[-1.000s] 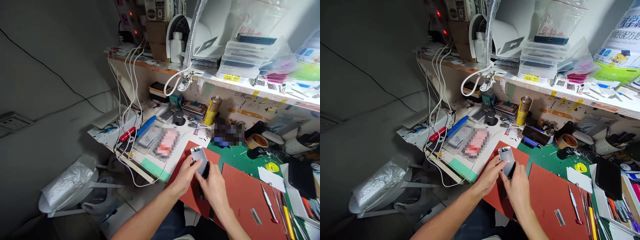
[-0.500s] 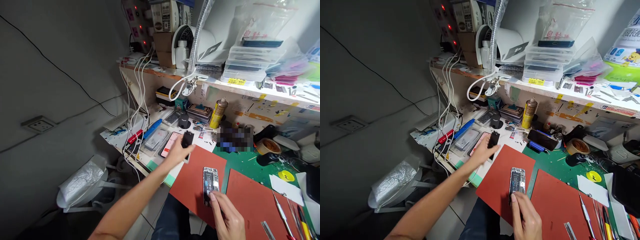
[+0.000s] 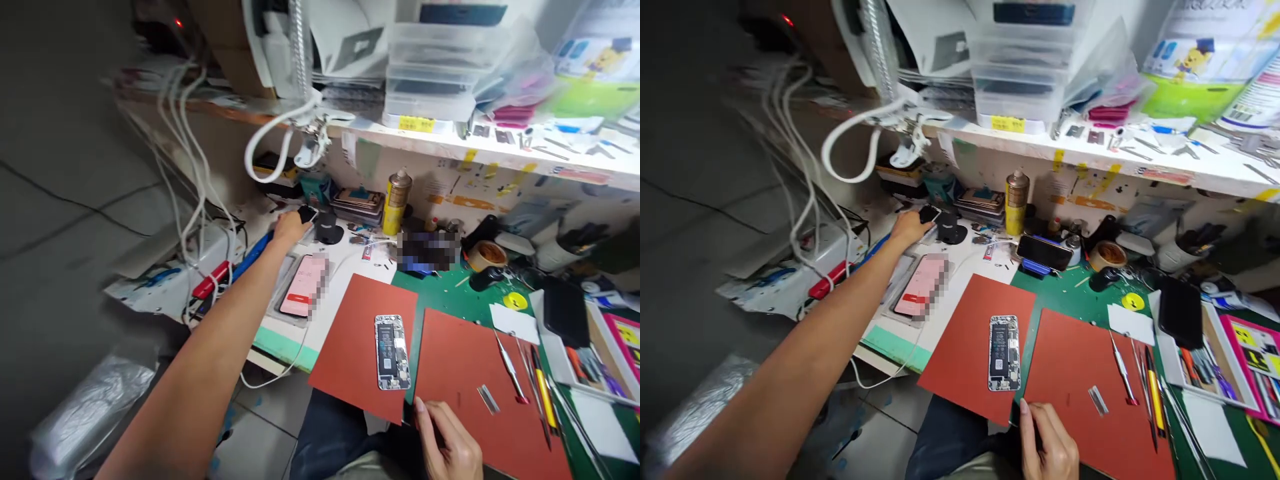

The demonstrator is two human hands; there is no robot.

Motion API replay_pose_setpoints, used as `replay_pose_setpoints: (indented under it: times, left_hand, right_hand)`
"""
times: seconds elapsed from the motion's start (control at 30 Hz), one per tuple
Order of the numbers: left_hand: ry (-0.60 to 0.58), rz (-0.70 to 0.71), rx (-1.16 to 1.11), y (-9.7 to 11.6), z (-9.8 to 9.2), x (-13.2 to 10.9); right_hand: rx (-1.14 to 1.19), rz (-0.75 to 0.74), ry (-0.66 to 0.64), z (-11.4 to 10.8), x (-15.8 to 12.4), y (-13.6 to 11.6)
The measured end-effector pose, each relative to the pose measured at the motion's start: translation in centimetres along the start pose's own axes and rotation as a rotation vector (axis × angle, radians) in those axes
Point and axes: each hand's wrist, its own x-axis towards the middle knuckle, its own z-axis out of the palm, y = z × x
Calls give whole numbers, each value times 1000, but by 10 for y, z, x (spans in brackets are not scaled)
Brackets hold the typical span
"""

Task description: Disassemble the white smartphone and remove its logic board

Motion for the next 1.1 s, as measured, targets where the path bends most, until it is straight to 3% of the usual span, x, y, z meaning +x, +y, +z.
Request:
replay_pose_setpoints:
  times: [0.2, 0.4, 0.47, 0.57, 0.7, 0.77, 0.8, 0.93, 1.1]
  left_hand:
    - [25, 61, 12, 4, 16, -3]
    - [96, 134, 29, 8, -12, -23]
    - [179, 193, 38, 7, -25, -53]
    - [258, 238, -20, 10, -32, -128]
    - [-25, 371, -164, 18, -3, -242]
    - [-246, 409, -272, 22, 20, -287]
    - [-297, 418, -298, 24, 30, -305]
    - [-395, 422, -339, 27, 58, -346]
    - [-420, 385, -267, 26, 69, -361]
  right_hand:
    - [-42, -41, -97, -10, 3, -1]
    - [-108, -5, -38, -19, 0, -4]
    - [-139, 34, -50, -20, -1, -1]
    - [-185, 75, -84, -18, -2, 2]
    - [-232, 101, -127, -11, -1, 4]
    - [-227, 130, -139, -8, 3, 4]
    - [-207, 156, -150, -6, 6, 4]
    - [-80, 350, -214, 0, 21, 3]
    - [-38, 488, -246, 8, 38, 2]
